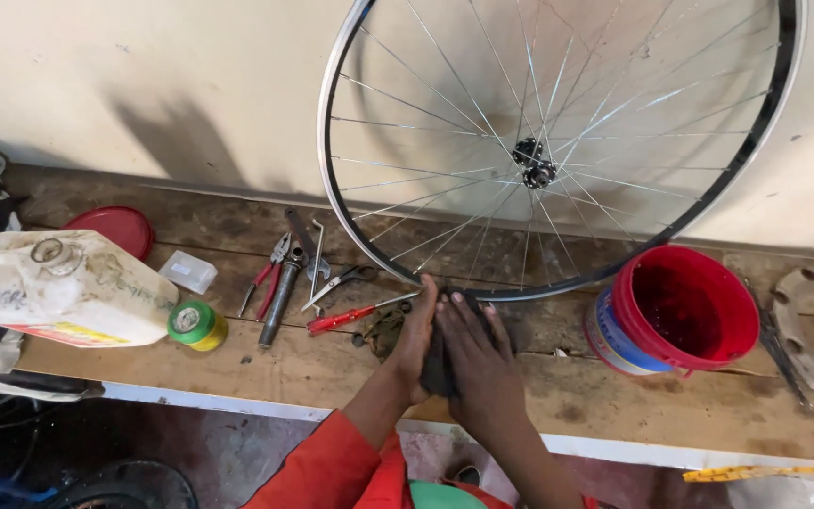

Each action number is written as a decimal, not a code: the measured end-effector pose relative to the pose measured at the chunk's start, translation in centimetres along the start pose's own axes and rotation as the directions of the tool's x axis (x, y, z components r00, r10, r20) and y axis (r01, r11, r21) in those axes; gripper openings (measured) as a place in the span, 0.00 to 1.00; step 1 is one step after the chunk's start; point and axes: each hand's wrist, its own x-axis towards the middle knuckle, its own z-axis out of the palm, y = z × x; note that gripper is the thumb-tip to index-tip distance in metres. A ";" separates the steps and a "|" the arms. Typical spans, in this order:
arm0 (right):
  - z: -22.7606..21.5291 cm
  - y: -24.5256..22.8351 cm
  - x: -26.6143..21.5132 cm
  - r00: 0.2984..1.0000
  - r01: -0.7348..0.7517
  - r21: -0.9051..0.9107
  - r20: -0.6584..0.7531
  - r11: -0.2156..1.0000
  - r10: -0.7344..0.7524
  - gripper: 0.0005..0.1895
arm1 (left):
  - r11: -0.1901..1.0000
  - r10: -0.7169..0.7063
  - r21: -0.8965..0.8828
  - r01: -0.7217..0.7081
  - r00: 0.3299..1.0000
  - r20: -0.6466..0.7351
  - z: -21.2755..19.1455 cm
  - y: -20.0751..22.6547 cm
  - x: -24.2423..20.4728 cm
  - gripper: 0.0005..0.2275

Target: Cleaning and inspecting the spokes and hub of a bicycle wheel on a workbench using a cloth and small tools.

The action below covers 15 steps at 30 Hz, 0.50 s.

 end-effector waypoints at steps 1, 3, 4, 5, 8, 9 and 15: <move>1.5 0.5 -0.2 0.995 -0.001 -0.223 -0.095 0.975 -0.020 0.34 | 0.997 -0.065 0.035 0.063 0.996 0.060 0.6 -0.4 -0.2 0.31; 4.9 2.6 -1.7 0.998 -0.060 -0.310 -0.014 0.949 0.059 0.38 | 0.953 -0.091 0.268 0.140 0.978 -0.186 1.6 -1.0 -0.1 0.34; 6.8 3.6 -2.2 0.989 -0.103 -0.393 0.059 0.914 0.137 0.43 | 0.850 -0.045 0.460 0.257 0.905 -0.423 2.0 -1.0 0.1 0.41; 7.7 4.4 -2.5 0.989 -0.100 -0.393 0.057 0.914 0.133 0.43 | 0.851 -0.040 0.461 0.253 0.906 -0.422 0.9 -1.7 0.5 0.41; 9.6 6.3 -4.1 0.911 -0.375 -0.054 0.161 0.925 0.379 0.22 | 0.456 0.319 0.887 0.069 0.918 -0.235 -2.1 -4.4 0.9 0.23; 9.9 6.9 -4.2 0.872 -0.440 -0.009 0.233 0.898 0.430 0.13 | 0.356 0.372 0.934 -0.010 0.919 -0.131 -2.9 -5.0 1.0 0.24; 3.4 5.9 -0.5 0.813 -0.554 0.379 0.439 0.741 0.383 0.10 | -0.147 0.365 0.966 -0.214 0.896 0.255 -3.6 -3.9 0.2 0.15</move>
